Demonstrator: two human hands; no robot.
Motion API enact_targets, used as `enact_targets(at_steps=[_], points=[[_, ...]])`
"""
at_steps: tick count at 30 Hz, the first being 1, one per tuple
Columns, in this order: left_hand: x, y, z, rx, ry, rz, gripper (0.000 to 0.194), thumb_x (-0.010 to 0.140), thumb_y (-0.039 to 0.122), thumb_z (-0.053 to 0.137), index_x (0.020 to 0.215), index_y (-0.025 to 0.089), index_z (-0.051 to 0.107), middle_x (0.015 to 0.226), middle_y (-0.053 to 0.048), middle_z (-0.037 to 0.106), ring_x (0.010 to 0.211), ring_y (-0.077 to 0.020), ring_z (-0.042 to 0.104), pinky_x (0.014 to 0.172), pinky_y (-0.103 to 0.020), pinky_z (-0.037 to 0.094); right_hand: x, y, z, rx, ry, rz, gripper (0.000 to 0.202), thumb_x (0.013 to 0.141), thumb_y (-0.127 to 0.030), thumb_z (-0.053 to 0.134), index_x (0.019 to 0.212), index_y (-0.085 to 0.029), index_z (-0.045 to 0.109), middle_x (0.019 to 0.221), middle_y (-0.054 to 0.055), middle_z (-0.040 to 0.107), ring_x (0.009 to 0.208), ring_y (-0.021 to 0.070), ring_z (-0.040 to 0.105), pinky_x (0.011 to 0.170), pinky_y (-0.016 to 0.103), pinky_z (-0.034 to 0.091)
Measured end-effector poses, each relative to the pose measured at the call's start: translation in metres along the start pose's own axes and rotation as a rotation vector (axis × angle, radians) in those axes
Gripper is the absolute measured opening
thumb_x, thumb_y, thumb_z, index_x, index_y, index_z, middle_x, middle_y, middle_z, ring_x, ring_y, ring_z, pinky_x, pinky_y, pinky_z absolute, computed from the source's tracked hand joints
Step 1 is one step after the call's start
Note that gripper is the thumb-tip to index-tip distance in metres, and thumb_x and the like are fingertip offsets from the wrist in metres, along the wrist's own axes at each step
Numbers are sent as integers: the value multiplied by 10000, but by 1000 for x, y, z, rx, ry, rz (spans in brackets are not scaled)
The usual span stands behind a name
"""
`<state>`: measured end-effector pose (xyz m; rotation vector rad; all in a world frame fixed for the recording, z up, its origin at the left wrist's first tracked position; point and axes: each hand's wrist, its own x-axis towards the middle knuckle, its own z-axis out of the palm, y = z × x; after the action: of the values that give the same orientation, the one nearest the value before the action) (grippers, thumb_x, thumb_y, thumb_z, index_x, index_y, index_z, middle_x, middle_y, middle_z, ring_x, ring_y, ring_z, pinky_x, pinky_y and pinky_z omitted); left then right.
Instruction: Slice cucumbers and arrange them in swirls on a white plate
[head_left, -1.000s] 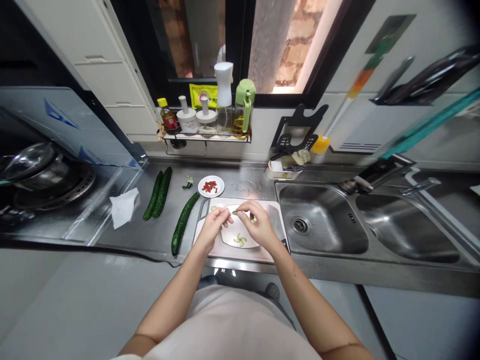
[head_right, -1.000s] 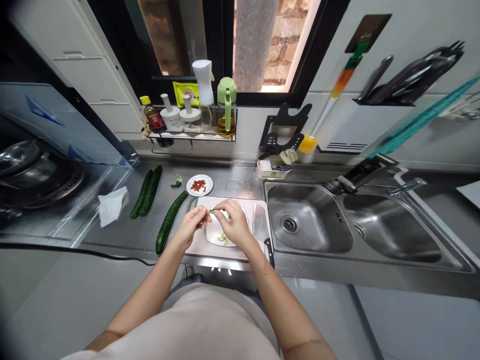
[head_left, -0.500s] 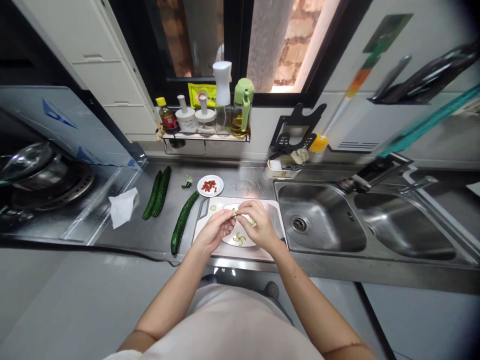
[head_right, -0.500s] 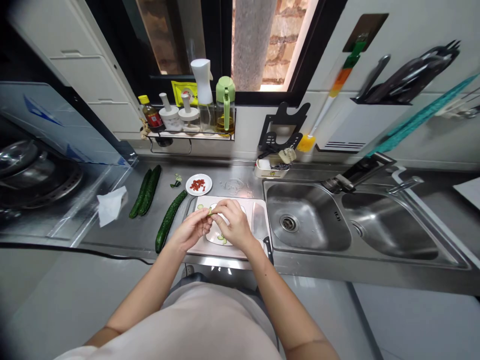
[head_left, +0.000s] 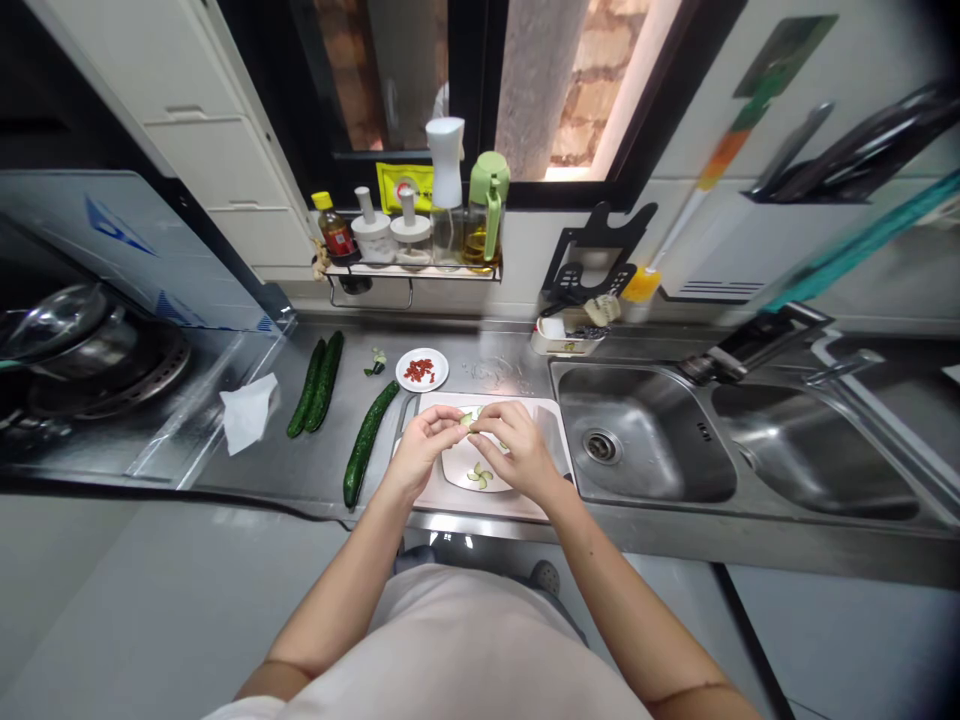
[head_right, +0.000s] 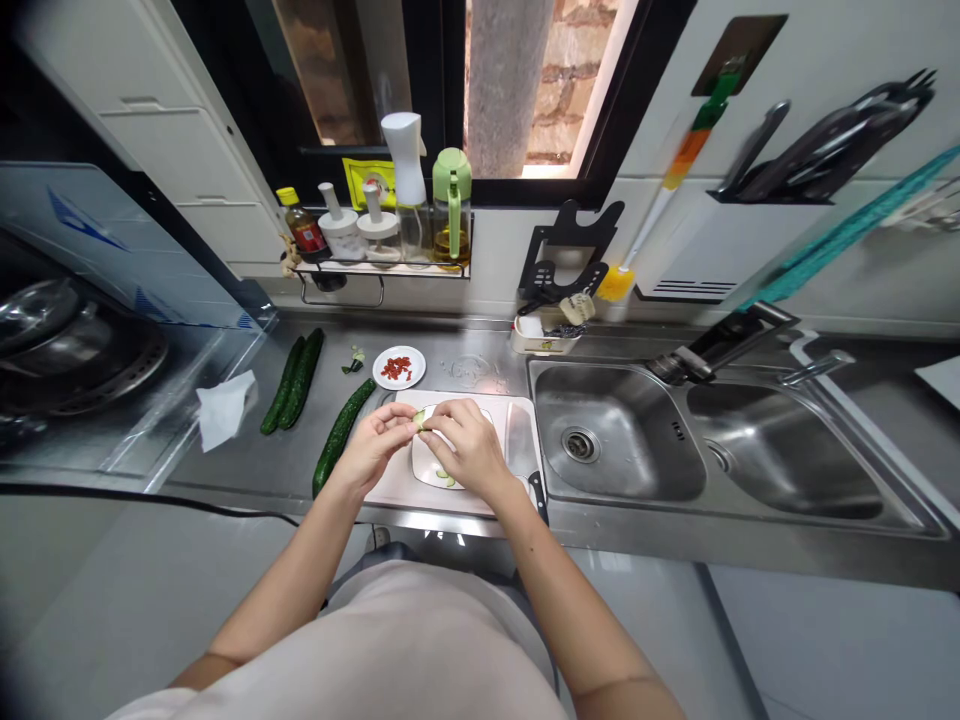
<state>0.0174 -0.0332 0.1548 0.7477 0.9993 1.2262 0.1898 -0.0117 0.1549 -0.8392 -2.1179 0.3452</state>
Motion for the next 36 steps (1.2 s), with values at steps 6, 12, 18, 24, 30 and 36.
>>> enact_targets(at_steps=[6,12,18,24,30,36], points=[[-1,-2,1,19,18,80,395,617,255,823,938,176,606,715,42,595,691,-72,551,718,-205,409,1,-3,1,1,-34,29,134,903,-273,531,926,-230,655,943,59,610,911,190,549,794,347,469],[-5,-4,7,80,50,165,384,651,269,803,958,183,589,748,36,602,703,-76,559,715,-206,417,3,-4,0,-8,-41,37,121,897,-248,526,886,-218,643,927,56,605,886,183,541,777,330,459],[-5,-3,9,156,72,208,362,668,288,790,950,190,585,769,23,602,717,-90,565,717,-213,431,4,-3,1,10,-57,52,109,888,-239,533,858,-222,637,917,50,604,871,181,533,773,332,456],[-5,-3,9,161,58,218,353,677,283,784,961,190,594,762,25,594,710,-88,555,712,-212,430,4,-1,1,86,-78,83,96,883,-236,541,845,-224,627,908,43,598,876,179,532,790,336,456],[-4,-4,7,176,37,223,365,688,282,778,999,185,611,769,21,593,719,-89,549,713,-211,430,5,3,2,175,-90,88,84,875,-221,558,805,-224,604,892,31,601,875,175,535,805,337,445],[4,-12,0,195,37,190,349,680,283,777,993,170,673,828,-5,622,765,-105,556,745,-224,437,6,13,7,218,-140,126,118,874,-234,575,765,-213,612,853,21,615,857,164,538,802,323,428]])
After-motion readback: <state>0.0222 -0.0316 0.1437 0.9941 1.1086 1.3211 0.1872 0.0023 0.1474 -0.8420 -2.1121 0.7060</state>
